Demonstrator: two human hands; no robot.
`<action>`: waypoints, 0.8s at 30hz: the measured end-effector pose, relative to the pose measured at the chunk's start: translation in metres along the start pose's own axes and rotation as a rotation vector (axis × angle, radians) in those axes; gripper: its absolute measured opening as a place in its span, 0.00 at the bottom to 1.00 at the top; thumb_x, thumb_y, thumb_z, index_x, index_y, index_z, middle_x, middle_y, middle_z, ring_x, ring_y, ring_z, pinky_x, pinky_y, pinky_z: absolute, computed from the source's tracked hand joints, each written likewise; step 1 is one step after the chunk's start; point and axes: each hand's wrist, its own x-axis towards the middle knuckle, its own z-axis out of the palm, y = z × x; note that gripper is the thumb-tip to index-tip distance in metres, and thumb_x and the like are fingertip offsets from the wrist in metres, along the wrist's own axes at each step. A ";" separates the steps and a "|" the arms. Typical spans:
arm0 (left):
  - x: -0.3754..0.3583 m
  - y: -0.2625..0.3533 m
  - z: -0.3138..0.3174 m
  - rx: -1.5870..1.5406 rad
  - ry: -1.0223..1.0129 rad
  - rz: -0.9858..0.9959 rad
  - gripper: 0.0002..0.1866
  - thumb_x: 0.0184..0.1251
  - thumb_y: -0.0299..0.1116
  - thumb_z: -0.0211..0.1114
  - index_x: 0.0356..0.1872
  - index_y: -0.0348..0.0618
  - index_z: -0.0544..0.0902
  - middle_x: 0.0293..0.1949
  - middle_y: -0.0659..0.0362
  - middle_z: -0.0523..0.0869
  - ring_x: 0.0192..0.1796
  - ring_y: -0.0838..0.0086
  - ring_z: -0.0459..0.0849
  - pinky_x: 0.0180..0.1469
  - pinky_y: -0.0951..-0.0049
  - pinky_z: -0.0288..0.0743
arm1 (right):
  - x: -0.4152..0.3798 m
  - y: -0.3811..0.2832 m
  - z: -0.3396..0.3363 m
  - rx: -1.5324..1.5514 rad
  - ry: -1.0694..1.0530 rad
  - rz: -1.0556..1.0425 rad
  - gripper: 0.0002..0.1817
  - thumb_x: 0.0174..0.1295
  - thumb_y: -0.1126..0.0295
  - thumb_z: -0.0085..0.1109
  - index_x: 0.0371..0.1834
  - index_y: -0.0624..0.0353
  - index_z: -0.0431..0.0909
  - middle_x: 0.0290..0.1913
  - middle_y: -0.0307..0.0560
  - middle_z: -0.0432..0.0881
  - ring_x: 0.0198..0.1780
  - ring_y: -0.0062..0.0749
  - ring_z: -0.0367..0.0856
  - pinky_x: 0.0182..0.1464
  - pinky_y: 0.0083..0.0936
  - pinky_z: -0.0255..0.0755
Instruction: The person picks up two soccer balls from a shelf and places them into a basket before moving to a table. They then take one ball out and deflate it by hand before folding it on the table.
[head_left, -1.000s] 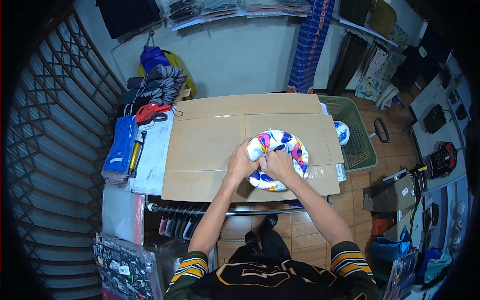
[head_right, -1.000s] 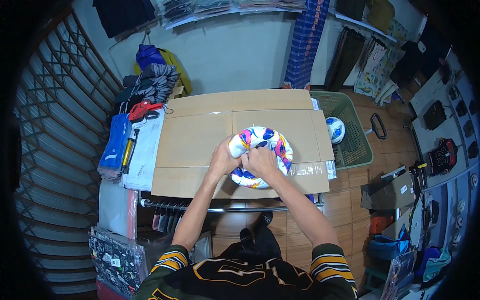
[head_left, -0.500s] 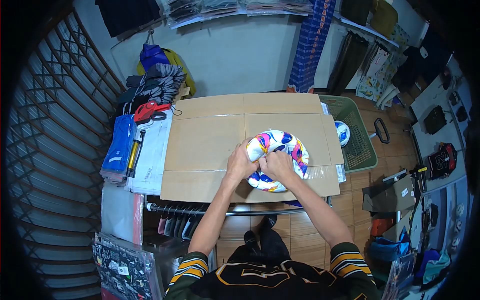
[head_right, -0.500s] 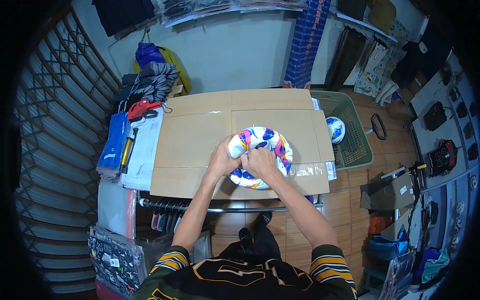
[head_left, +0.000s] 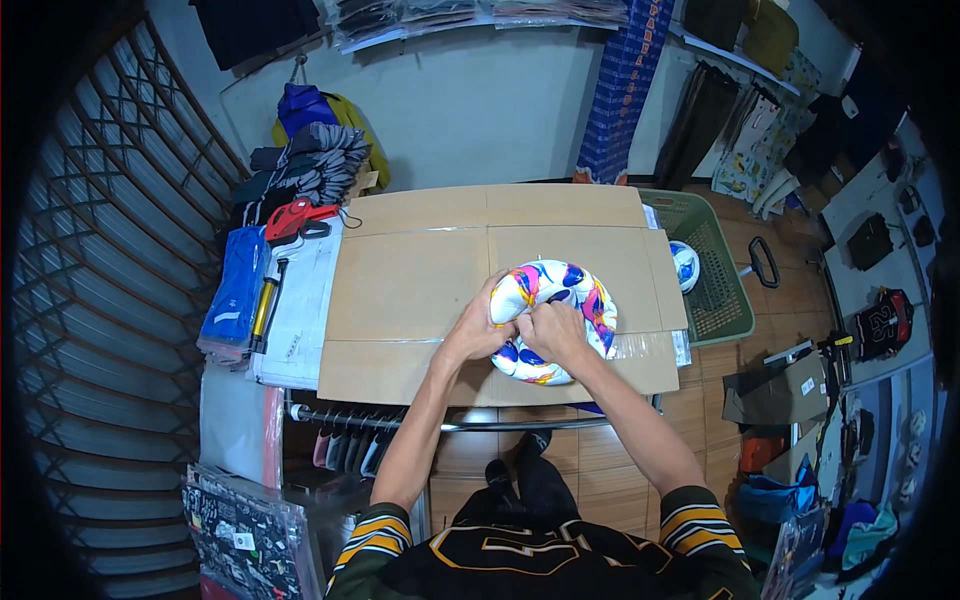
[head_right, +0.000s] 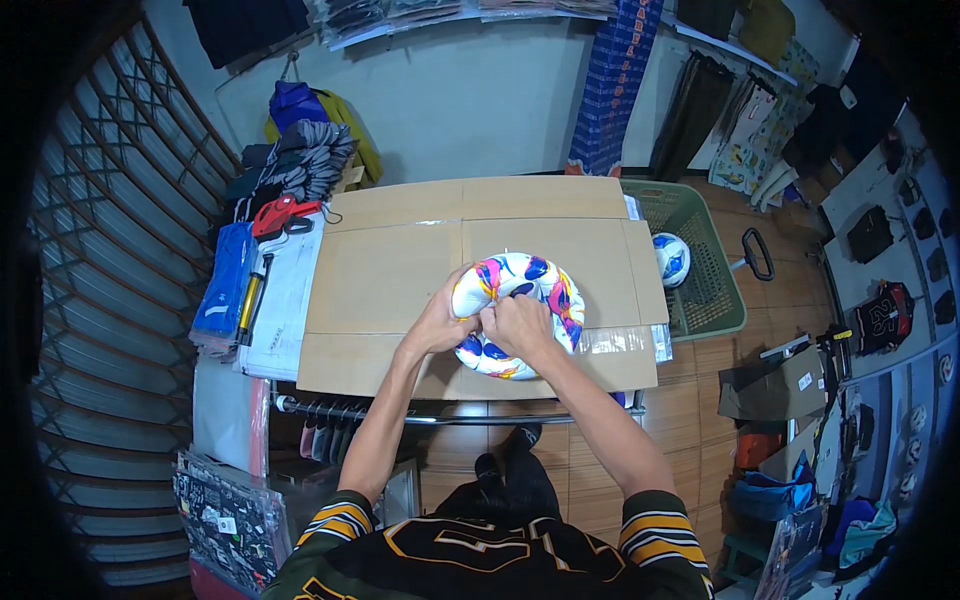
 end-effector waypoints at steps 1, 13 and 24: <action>0.001 -0.005 0.000 -0.027 0.004 0.008 0.43 0.54 0.16 0.68 0.76 0.37 0.67 0.61 0.49 0.84 0.65 0.65 0.82 0.70 0.65 0.74 | 0.000 -0.002 -0.002 0.001 0.001 0.000 0.25 0.63 0.56 0.55 0.20 0.67 0.86 0.23 0.68 0.84 0.27 0.63 0.86 0.36 0.54 0.82; -0.007 -0.012 0.010 -0.361 0.099 -0.073 0.40 0.58 0.22 0.63 0.77 0.31 0.66 0.60 0.47 0.83 0.59 0.67 0.84 0.62 0.69 0.79 | 0.001 -0.002 -0.004 0.005 -0.006 -0.009 0.23 0.62 0.57 0.56 0.21 0.67 0.87 0.22 0.68 0.83 0.25 0.61 0.86 0.33 0.52 0.82; -0.005 -0.017 0.020 -0.327 0.231 0.019 0.32 0.79 0.45 0.62 0.72 0.28 0.71 0.61 0.45 0.83 0.63 0.65 0.82 0.67 0.67 0.75 | 0.000 0.002 0.006 -0.005 0.100 -0.059 0.22 0.60 0.59 0.56 0.15 0.65 0.84 0.16 0.65 0.79 0.19 0.58 0.83 0.28 0.50 0.80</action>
